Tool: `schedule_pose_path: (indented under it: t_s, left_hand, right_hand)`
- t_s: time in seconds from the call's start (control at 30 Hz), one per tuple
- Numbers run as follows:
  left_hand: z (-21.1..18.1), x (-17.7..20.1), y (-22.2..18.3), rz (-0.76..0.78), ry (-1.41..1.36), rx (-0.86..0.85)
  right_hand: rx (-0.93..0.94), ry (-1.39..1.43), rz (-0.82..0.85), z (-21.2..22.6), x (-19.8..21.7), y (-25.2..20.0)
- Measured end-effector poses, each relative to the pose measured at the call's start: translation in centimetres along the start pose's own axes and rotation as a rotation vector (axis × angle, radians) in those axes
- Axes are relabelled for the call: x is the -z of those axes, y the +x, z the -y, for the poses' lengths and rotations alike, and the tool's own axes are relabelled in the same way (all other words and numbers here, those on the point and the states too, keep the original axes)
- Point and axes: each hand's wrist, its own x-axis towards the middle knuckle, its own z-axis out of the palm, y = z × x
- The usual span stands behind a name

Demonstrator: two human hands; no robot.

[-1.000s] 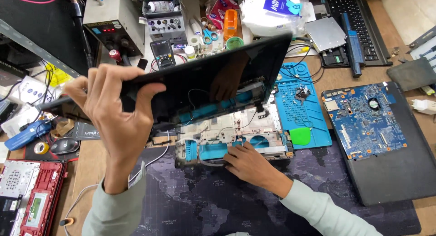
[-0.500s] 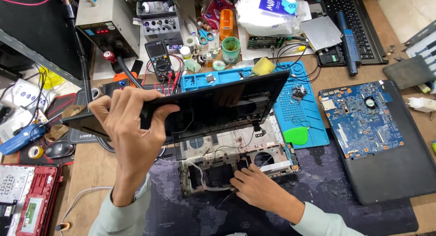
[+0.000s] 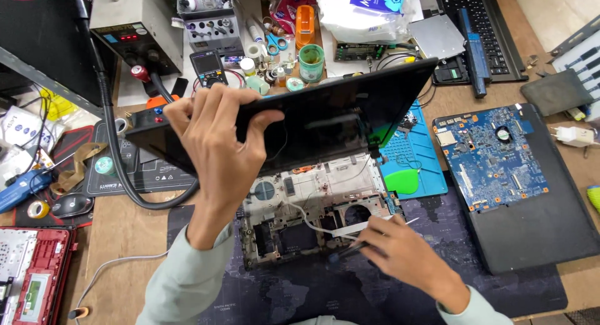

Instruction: Disassembling and repairing a laptop computer by manipulating the screen and internal components with tools

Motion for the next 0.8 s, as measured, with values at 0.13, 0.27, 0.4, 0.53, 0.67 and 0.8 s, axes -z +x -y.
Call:
schedule_pose_path:
  t_s: [0.13, 0.27, 0.4, 0.53, 0.67, 0.8]
  left_hand:
    - [0.6, -3.0, 0.8, -0.017, 0.007, -0.026]
    - [1.3, -5.5, 1.4, -0.019, 0.004, -0.044]
    - [2.0, -7.0, 1.6, -0.016, 0.052, -0.061]
    - [2.6, -7.8, 1.6, -0.004, 0.066, -0.071]
    - [3.1, -8.2, 1.5, -0.001, 0.064, -0.064]
    - [3.4, -8.5, 1.4, -0.004, 0.071, -0.064]
  right_hand:
    - [-0.159, 0.009, 0.009, -2.2, 0.6, -2.2]
    - [-0.258, 0.032, 0.008, -3.2, 0.4, -3.3]
    - [-0.233, 0.049, 0.007, -3.2, 0.1, -3.2]
    - [-0.206, 0.046, -0.008, -3.3, -0.2, -2.5]
    - [-0.195, 0.062, -0.013, -3.5, -0.8, -2.0]
    - [-0.172, 0.058, -0.022, -3.7, -0.9, -1.5]
